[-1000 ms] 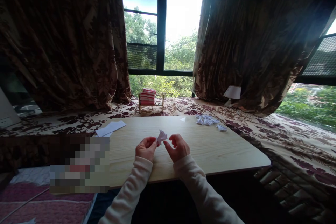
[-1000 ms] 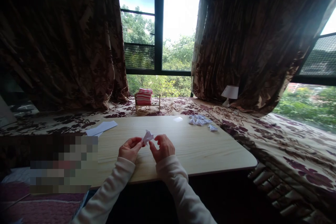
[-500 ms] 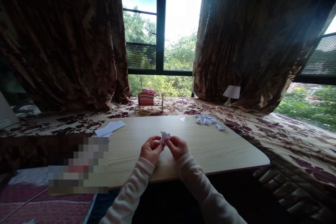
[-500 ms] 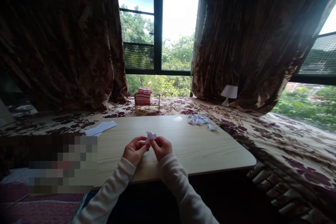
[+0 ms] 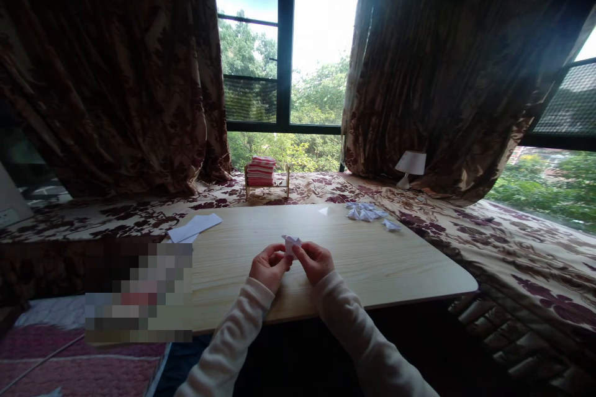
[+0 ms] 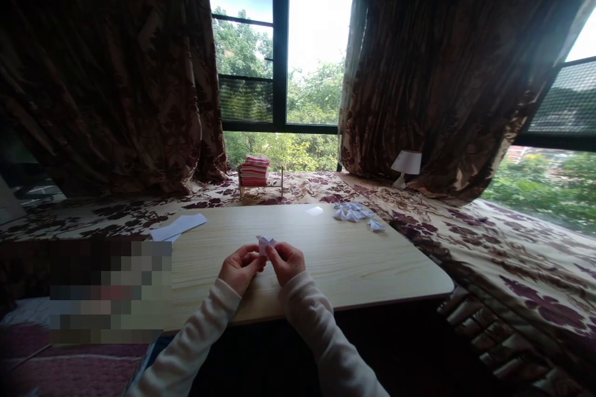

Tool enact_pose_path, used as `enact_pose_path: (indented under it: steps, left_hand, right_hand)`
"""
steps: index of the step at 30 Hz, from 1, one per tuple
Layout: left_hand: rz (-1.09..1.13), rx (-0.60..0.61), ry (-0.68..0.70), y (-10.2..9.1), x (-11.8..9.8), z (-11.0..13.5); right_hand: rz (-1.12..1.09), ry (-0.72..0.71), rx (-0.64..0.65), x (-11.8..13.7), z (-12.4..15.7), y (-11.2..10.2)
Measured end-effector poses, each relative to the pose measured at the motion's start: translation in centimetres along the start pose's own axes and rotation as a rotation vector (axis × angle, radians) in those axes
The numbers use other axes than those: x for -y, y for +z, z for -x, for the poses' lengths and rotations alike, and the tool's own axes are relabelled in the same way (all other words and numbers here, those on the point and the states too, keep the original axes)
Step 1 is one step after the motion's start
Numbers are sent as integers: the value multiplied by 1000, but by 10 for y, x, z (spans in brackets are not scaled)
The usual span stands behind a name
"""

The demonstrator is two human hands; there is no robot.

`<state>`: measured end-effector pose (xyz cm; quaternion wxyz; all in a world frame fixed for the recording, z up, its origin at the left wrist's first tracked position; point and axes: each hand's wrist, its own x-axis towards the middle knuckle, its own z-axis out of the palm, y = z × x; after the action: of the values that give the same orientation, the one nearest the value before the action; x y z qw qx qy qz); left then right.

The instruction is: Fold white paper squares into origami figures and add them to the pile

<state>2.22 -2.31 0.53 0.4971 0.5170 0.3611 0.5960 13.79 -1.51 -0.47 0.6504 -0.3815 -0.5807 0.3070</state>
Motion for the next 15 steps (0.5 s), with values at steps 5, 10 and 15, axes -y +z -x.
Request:
enact_pose_path:
  steps: [5, 10, 15]
  left_hand:
    - [-24, 14, 2, 1, 2, 1]
    - [-24, -56, 22, 2, 3, 0]
    - [-192, -173, 85, -2, -2, 0]
  right_hand:
    - [116, -43, -15, -2, 0, -3]
    - [128, -25, -65, -4, -1, -5]
    - [54, 11, -119, -3, -3, -5]
